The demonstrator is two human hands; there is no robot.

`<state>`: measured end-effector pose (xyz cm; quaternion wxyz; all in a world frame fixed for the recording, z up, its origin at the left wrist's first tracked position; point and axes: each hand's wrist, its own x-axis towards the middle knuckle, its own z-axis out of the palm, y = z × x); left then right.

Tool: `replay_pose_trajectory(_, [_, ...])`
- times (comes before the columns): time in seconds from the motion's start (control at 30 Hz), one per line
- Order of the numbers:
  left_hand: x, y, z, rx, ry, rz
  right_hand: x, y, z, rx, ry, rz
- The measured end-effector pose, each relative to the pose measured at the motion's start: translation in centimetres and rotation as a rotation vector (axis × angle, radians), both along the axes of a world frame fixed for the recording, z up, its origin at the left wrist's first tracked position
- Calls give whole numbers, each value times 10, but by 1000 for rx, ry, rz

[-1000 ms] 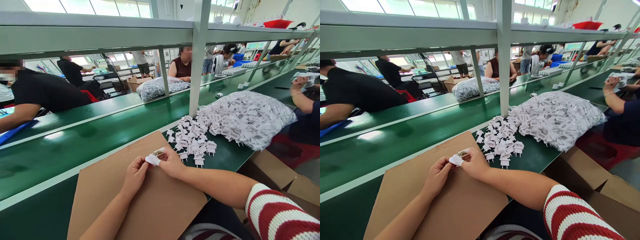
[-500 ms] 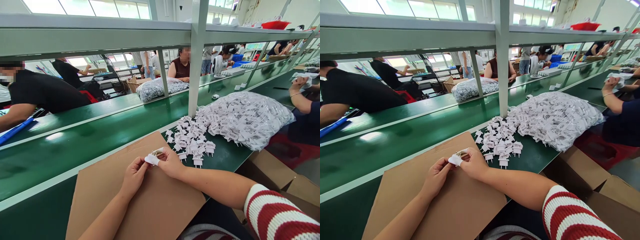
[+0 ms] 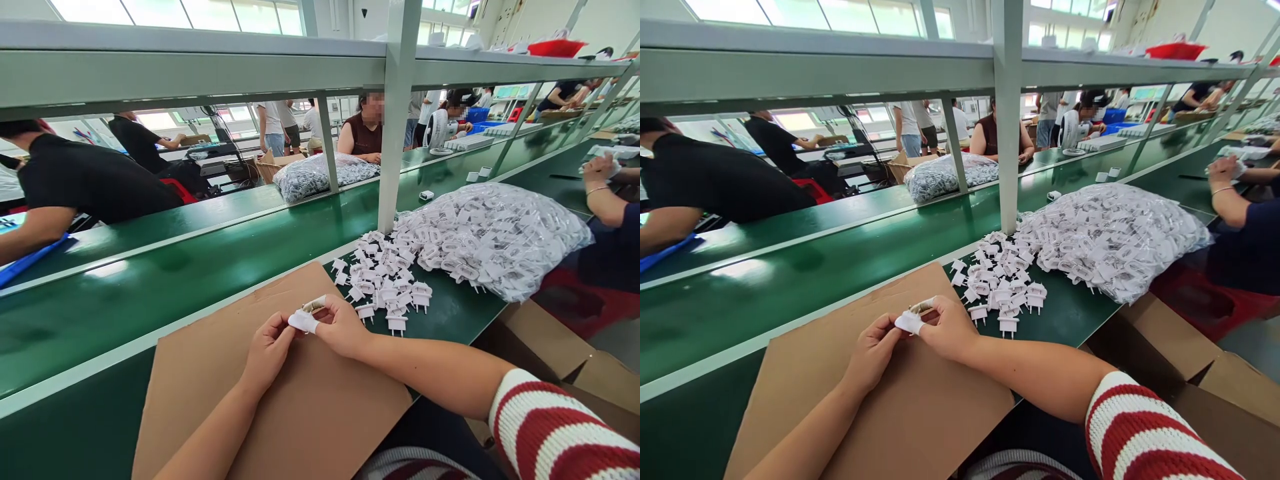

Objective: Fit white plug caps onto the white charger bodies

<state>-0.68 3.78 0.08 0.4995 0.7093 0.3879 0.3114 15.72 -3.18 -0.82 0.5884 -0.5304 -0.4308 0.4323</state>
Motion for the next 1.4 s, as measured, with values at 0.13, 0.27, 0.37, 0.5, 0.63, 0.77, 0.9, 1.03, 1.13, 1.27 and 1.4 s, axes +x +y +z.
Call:
replay_pose_trajectory(0.13, [0,0,0,-11,-37,-16,0,0,-1,3,-13,-1])
replay_pose_trajectory(0.27, [-1,0,0,-19,-74,-52,1,0,-2,10,-13,8])
replay_pose_trajectory(0.37, [-2,1,-2,-35,-116,-87,2,1,-3,18,-22,15])
replay_pose_trajectory(0.5, [-6,3,-8,-68,-193,-121,3,2,-3,39,-31,12])
replay_pose_trajectory(0.63, [-9,6,-13,-96,-227,-128,3,2,-3,40,-8,14])
replay_pose_trajectory(0.77, [-8,7,-14,-101,-232,-133,3,1,-3,39,-5,24])
replay_pose_trajectory(0.9, [-4,3,-9,-97,-202,-117,2,1,-4,30,17,52])
replay_pose_trajectory(1.03, [-1,2,-7,-101,-175,-95,2,2,-7,48,-49,44])
replay_pose_trajectory(1.13, [-1,6,-11,-115,-159,-89,5,5,-8,105,-155,15])
replay_pose_trajectory(1.27, [-1,14,-18,-142,-166,-23,13,12,-3,130,-268,-56])
replay_pose_trajectory(1.4, [1,20,-23,-182,-230,6,27,16,16,106,-389,-152])
